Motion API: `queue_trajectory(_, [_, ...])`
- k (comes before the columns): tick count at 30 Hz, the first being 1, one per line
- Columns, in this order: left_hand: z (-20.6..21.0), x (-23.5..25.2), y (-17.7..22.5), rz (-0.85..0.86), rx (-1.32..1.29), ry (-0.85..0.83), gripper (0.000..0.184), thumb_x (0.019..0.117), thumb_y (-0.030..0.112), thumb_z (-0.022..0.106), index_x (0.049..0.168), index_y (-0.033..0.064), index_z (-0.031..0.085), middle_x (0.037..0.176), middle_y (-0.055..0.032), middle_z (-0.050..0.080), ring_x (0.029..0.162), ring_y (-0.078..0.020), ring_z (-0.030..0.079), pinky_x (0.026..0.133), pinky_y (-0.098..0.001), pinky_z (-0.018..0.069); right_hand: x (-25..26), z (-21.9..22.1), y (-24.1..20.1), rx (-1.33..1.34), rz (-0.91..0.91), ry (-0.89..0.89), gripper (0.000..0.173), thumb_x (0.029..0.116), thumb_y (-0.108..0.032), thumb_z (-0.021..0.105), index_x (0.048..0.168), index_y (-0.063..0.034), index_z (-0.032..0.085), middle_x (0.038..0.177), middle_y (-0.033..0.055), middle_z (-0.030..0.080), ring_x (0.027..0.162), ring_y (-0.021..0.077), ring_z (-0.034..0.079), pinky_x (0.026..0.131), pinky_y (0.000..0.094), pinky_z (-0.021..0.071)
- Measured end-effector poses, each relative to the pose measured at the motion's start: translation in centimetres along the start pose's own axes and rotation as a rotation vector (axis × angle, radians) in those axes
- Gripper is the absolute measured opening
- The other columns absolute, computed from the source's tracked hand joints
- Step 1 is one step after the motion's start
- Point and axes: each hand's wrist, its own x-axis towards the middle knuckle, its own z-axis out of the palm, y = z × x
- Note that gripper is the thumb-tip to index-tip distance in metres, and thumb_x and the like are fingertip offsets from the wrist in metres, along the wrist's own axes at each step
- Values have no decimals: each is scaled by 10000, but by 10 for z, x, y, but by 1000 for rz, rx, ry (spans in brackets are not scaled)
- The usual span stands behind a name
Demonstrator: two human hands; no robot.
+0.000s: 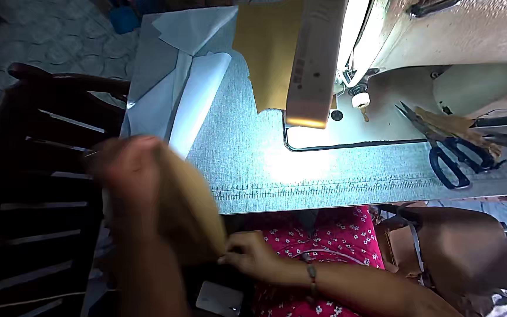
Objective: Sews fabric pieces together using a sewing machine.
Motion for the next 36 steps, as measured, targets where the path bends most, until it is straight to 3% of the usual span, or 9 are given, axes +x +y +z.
queue_trajectory(4, [100, 45, 84, 313, -312, -192, 259, 1033, 207, 587, 1027, 30, 776, 950, -165, 736, 965, -324, 694, 1008, -550, 455, -54, -73, -16, -95, 167, 114, 140, 921, -34, 670, 982, 80, 725, 957, 149, 734, 876, 122, 706, 819, 264, 579])
queue_trajectory(7, [126, 60, 116, 445, -416, -346, 232, 1003, 191, 612, 987, 35, 784, 907, -143, 728, 921, -304, 692, 952, -539, 452, -79, -129, -51, -337, 106, 123, 237, 971, -91, 624, 1142, 41, 722, 1074, 139, 740, 944, 140, 726, 844, 279, 599])
queue_trajectory(10, [132, 64, 124, 447, -442, -395, 227, 991, 204, 629, 971, 36, 780, 916, -139, 729, 942, -294, 691, 959, -535, 447, -69, -181, -80, -597, 8, 390, 215, 998, -133, 595, 1105, -5, 730, 958, 31, 751, 803, 37, 711, 729, 215, 609])
queue_trajectory(12, [135, 65, 123, 425, -442, -402, 220, 984, 210, 638, 976, 45, 783, 944, -133, 739, 975, -287, 696, 983, -531, 453, -50, -213, -84, -800, -4, 521, 260, 971, -157, 615, 1155, -4, 717, 1034, 86, 736, 866, 115, 697, 766, 289, 587])
queue_trajectory(14, [137, 65, 121, 404, -447, -403, 219, 978, 225, 648, 973, 57, 787, 952, -125, 740, 985, -275, 694, 994, -523, 452, -28, -233, -83, -879, 53, 531, 425, 976, -242, 639, 1328, -3, 627, 1208, 164, 697, 1032, 246, 676, 863, 409, 549])
queue_trajectory(19, [141, 64, 117, 376, -431, -422, 227, 970, 278, 666, 949, 86, 786, 918, -93, 727, 1001, -263, 670, 991, -507, 436, 8, -230, -76, -861, 46, 522, 695, 872, -279, 797, 1465, -39, 525, 1042, 108, 701, 963, 300, 597, 854, 509, 440])
queue_trajectory(23, [145, 65, 115, 376, -426, -438, 227, 974, 299, 660, 945, 110, 783, 935, -80, 727, 1040, -255, 664, 1000, -512, 427, 13, -227, -75, -768, 66, 551, 660, 849, -136, 809, 1442, -55, 531, 801, 38, 680, 792, 231, 600, 820, 526, 415])
queue_trajectory(30, [138, 77, 104, 322, -493, -564, 199, 947, 224, 645, 1039, 129, 794, 1049, -76, 745, 1069, -226, 673, 995, -478, 476, 12, -232, -88, -701, 140, 505, 467, 897, -39, 735, 1339, -53, 585, 724, 26, 623, 560, 122, 487, 532, 301, 398])
queue_trajectory(36, [132, 81, 110, 203, -516, -586, 273, 883, 162, 770, 1142, 79, 741, 1046, -103, 737, 979, -207, 685, 921, -440, 516, 19, -238, -92, -714, 147, 432, 418, 916, -17, 705, 1320, -33, 598, 733, 32, 627, 575, 108, 506, 544, 272, 413])
